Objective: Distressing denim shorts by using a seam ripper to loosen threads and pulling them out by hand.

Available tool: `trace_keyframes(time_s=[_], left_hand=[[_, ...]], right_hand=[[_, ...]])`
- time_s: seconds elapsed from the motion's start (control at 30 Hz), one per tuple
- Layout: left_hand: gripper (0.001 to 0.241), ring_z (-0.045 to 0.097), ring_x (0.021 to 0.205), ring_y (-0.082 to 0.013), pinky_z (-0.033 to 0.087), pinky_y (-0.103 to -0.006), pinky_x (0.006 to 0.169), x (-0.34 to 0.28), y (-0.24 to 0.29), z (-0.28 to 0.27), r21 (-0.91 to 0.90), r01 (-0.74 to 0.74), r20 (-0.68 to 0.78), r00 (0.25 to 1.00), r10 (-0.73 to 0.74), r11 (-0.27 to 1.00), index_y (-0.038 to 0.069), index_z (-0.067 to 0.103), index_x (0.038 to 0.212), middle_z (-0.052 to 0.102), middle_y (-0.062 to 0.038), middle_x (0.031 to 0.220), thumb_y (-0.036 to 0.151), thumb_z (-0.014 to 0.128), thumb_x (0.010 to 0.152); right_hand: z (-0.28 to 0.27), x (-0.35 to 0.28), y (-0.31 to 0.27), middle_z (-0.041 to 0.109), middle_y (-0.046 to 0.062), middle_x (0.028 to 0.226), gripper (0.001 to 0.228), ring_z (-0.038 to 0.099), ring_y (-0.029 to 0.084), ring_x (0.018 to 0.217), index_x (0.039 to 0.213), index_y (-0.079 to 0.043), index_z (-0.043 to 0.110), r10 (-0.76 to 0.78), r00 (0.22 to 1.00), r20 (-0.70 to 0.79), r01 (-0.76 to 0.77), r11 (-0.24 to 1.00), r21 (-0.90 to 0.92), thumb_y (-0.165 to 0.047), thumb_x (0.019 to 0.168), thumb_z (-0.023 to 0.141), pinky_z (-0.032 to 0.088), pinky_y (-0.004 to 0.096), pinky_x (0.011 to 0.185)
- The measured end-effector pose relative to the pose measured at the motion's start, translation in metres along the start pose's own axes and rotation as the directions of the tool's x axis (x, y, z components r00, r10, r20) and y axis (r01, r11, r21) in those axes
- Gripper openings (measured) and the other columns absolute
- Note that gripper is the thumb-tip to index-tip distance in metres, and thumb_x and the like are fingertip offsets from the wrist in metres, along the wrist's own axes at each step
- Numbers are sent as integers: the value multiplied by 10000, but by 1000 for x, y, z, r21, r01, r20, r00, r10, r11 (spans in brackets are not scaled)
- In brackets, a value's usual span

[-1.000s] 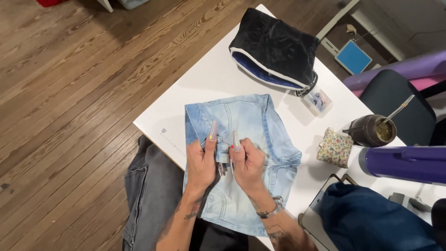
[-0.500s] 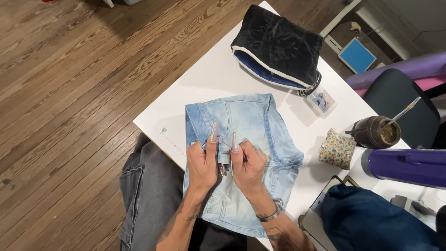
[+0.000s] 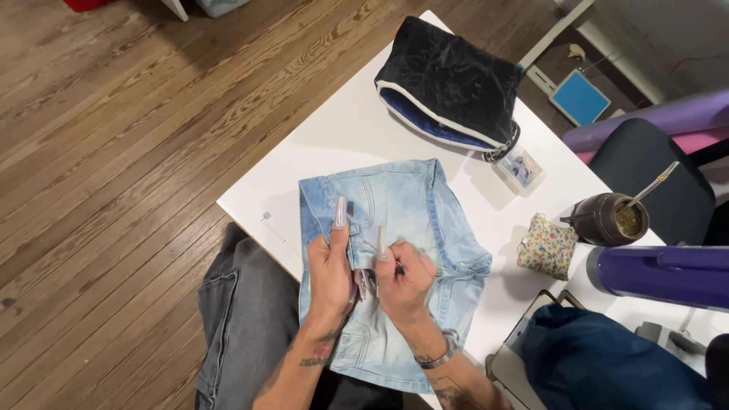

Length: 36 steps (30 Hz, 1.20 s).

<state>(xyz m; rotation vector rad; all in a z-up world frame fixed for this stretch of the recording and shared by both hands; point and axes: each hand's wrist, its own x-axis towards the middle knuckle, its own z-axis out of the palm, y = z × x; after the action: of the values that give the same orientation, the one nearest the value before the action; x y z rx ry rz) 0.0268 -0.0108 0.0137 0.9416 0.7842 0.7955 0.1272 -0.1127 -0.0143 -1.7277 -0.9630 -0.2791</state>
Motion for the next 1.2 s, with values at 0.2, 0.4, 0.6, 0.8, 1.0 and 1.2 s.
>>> trace_keyframes(time_s=[0.2, 0.4, 0.6, 0.8, 1.0, 1.2], left_hand=[[713, 578, 408, -171, 494, -343, 493, 7, -34, -14, 117, -77, -22, 997, 80, 990, 96, 655, 610, 597, -84, 439, 354, 641, 1275], [704, 581, 455, -163, 518, -346, 528, 10, -42, -18, 135, -103, -25, 994, 107, 986, 98, 661, 623, 612, -70, 471, 323, 608, 1288], [689, 573, 450, -148, 502, -331, 511, 11, -42, -18, 91, -75, -46, 996, 80, 993, 112, 655, 624, 616, -54, 481, 298, 612, 1286], [619, 538, 450, -136, 459, -332, 479, 14, -43, -18, -45, -12, -99, 995, 7, 999, 123, 603, 659, 609, -49, 522, 262, 645, 1260], [640, 529, 366, -131, 424, -309, 364, 28, -69, -25, -140, 85, -69, 993, -96, 986, 91, 638, 672, 633, -72, 528, 304, 648, 1275], [617, 529, 273, -205, 407, -336, 279, 21, -17, -12, -228, 221, 34, 975, -219, 948, 6, 659, 683, 611, -144, 498, 287, 735, 1227]], right_hand=[[0, 7, -12, 530, 70, 570, 449, 609, 371, 493, 782, -145, 646, -71, 997, -28, 69, 995, -76, -233, 1206, 765, 536, 369, 553], [-1, 9, -15, 570, 54, 591, 420, 649, 374, 525, 802, -149, 678, -66, 998, -6, 66, 995, -78, -222, 1202, 783, 557, 382, 572], [-1, 10, -17, 532, 62, 581, 426, 641, 368, 524, 805, -152, 665, -59, 998, 22, 60, 996, -64, -229, 1209, 778, 560, 380, 578], [-1, 13, -14, 521, 65, 552, 454, 611, 363, 496, 786, -140, 641, -20, 998, 65, 19, 1000, 2, -238, 1208, 775, 539, 376, 551], [-3, 21, -19, 526, 72, 534, 464, 607, 343, 465, 775, -144, 665, -19, 988, 153, 14, 999, 34, -266, 1210, 772, 523, 390, 524], [-13, 41, -5, 585, 48, 536, 453, 513, 146, 517, 810, -104, 680, 120, 942, 315, -225, 918, 325, -235, 1242, 721, 503, 343, 537]])
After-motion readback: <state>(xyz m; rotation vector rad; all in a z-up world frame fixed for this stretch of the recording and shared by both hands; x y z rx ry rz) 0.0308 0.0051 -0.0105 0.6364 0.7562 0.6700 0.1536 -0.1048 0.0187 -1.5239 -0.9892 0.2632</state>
